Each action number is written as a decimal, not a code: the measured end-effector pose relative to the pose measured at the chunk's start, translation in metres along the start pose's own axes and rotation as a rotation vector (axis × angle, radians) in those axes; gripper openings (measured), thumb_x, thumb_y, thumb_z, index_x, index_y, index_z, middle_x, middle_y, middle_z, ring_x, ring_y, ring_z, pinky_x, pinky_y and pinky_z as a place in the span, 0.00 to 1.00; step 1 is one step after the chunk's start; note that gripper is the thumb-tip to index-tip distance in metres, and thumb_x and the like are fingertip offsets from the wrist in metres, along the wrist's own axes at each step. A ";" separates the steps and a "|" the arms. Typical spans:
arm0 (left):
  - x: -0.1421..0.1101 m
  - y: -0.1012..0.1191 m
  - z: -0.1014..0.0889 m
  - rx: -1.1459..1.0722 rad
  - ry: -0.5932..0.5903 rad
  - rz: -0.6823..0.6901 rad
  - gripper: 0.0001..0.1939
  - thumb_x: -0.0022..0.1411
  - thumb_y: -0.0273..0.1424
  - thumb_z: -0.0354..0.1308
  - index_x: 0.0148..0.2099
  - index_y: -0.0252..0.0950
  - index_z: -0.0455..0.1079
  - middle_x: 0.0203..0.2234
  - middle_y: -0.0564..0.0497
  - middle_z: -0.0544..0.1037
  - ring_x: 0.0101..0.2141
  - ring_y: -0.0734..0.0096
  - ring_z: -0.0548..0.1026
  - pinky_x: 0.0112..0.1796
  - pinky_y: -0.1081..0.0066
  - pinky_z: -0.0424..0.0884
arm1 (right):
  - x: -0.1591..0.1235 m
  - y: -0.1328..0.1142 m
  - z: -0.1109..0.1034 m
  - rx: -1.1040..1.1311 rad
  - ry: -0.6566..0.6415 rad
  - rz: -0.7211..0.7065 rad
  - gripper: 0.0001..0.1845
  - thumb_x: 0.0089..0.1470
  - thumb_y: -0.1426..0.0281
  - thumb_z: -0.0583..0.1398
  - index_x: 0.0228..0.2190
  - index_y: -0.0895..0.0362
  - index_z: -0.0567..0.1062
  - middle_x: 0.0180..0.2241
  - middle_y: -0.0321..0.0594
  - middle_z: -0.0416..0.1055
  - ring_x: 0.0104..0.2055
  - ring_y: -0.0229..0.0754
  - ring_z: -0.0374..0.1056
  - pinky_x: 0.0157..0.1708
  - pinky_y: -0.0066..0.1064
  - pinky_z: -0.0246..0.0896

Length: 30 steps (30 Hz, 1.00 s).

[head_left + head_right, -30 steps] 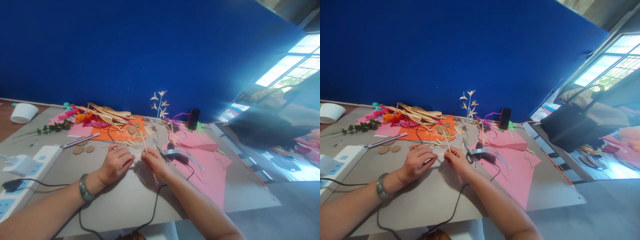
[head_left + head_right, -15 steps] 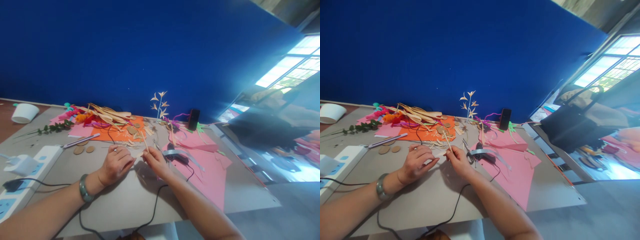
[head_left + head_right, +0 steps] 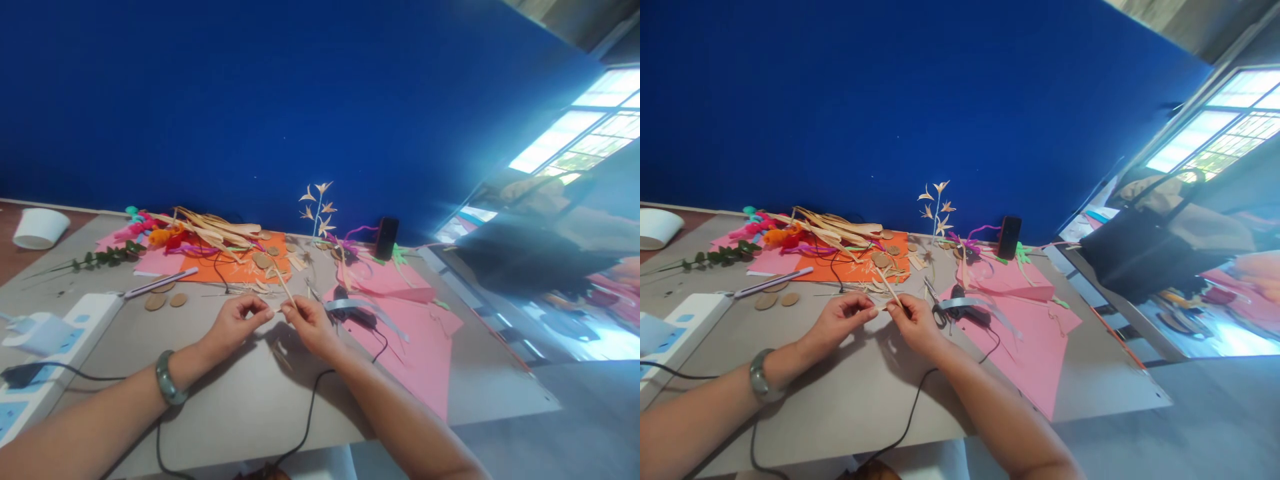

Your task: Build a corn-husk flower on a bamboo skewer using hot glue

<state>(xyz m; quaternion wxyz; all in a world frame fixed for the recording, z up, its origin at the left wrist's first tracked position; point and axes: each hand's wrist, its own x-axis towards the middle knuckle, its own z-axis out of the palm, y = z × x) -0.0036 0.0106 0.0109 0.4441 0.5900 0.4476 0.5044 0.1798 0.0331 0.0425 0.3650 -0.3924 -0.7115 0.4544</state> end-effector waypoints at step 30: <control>0.003 0.000 -0.002 -0.215 -0.076 -0.207 0.12 0.53 0.39 0.64 0.31 0.33 0.77 0.21 0.53 0.70 0.24 0.74 0.64 0.26 0.73 0.59 | -0.001 -0.001 0.001 0.133 0.051 0.173 0.16 0.53 0.57 0.59 0.25 0.56 0.67 0.17 0.28 0.54 0.18 0.31 0.47 0.18 0.25 0.41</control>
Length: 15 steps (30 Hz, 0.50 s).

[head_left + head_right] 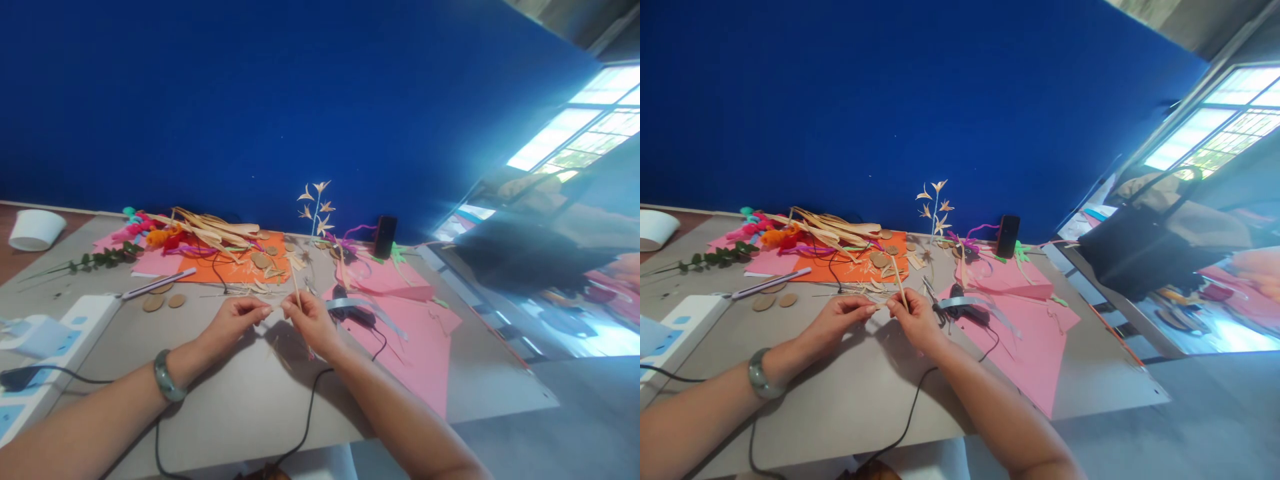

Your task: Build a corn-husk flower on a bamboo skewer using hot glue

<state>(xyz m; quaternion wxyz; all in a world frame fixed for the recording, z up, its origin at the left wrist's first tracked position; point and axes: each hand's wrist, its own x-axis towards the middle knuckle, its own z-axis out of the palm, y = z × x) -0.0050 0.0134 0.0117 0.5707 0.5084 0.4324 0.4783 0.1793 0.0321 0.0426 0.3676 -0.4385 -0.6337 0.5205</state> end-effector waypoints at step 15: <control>-0.003 0.008 0.005 -0.376 -0.155 -0.353 0.13 0.54 0.37 0.62 0.27 0.31 0.72 0.20 0.50 0.71 0.21 0.76 0.66 0.22 0.76 0.58 | 0.004 0.003 -0.003 -0.062 0.012 -0.038 0.14 0.51 0.59 0.61 0.25 0.57 0.71 0.18 0.30 0.57 0.20 0.32 0.49 0.20 0.26 0.44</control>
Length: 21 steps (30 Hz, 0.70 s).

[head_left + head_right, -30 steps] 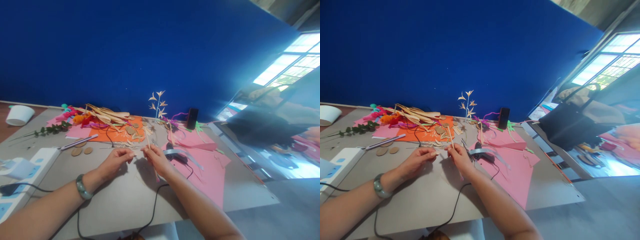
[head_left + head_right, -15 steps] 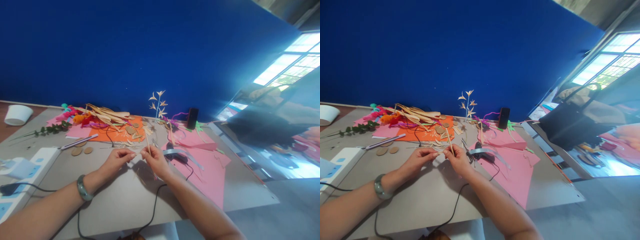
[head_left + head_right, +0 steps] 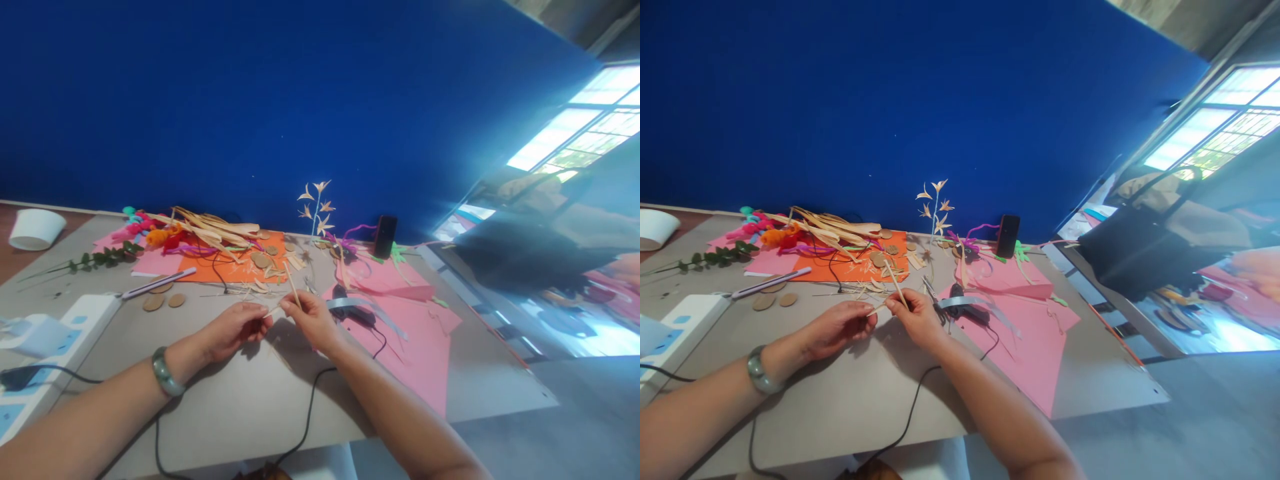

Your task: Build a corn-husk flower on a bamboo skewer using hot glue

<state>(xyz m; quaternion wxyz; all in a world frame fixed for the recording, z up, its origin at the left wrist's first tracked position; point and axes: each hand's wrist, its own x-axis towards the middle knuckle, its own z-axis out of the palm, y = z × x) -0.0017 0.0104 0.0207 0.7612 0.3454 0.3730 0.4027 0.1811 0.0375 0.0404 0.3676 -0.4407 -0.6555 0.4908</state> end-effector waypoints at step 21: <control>0.004 -0.006 -0.005 0.240 0.071 0.255 0.11 0.52 0.36 0.64 0.29 0.34 0.70 0.19 0.55 0.68 0.22 0.78 0.61 0.25 0.75 0.56 | -0.007 -0.001 0.004 -0.127 -0.249 0.013 0.17 0.57 0.54 0.56 0.36 0.56 0.66 0.30 0.34 0.64 0.31 0.36 0.58 0.32 0.29 0.56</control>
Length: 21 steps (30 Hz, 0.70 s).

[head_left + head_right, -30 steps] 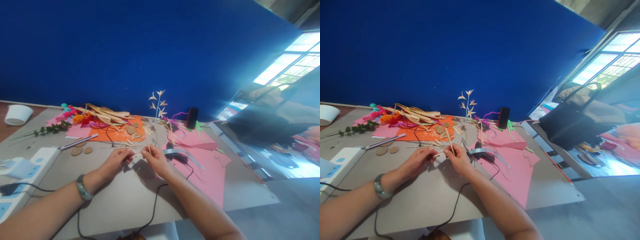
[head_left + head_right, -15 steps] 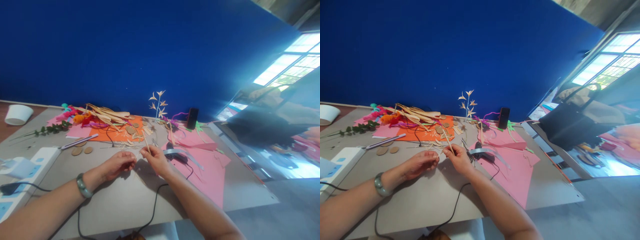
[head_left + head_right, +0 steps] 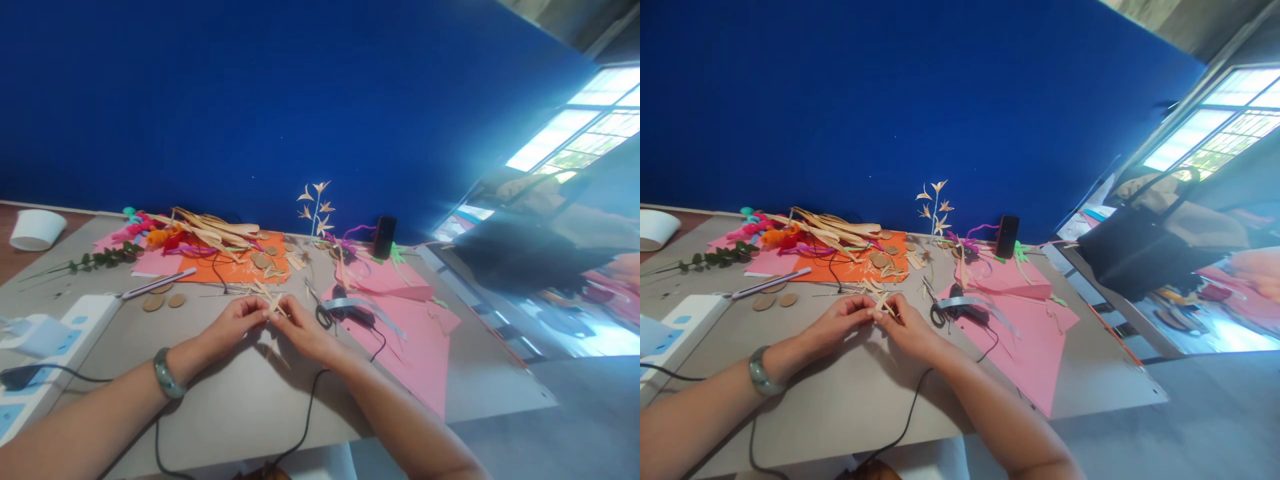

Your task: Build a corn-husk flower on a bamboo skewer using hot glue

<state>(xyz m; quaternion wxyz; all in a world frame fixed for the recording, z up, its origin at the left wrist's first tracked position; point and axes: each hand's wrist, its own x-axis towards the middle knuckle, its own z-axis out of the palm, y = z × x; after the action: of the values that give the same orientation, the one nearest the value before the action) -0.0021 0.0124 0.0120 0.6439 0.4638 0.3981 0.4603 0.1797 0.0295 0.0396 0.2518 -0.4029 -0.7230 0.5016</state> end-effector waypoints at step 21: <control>0.002 -0.004 0.001 0.228 0.087 0.123 0.14 0.52 0.40 0.62 0.29 0.32 0.69 0.21 0.53 0.71 0.23 0.75 0.65 0.26 0.74 0.61 | 0.001 0.003 0.005 -0.132 -0.050 -0.025 0.15 0.62 0.59 0.50 0.32 0.57 0.66 0.28 0.35 0.63 0.32 0.38 0.60 0.33 0.29 0.55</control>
<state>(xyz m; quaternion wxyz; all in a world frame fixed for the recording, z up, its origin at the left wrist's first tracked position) 0.0007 0.0137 0.0078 0.5398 0.5371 0.4461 0.4703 0.1760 0.0282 0.0347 0.2127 -0.3967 -0.7657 0.4595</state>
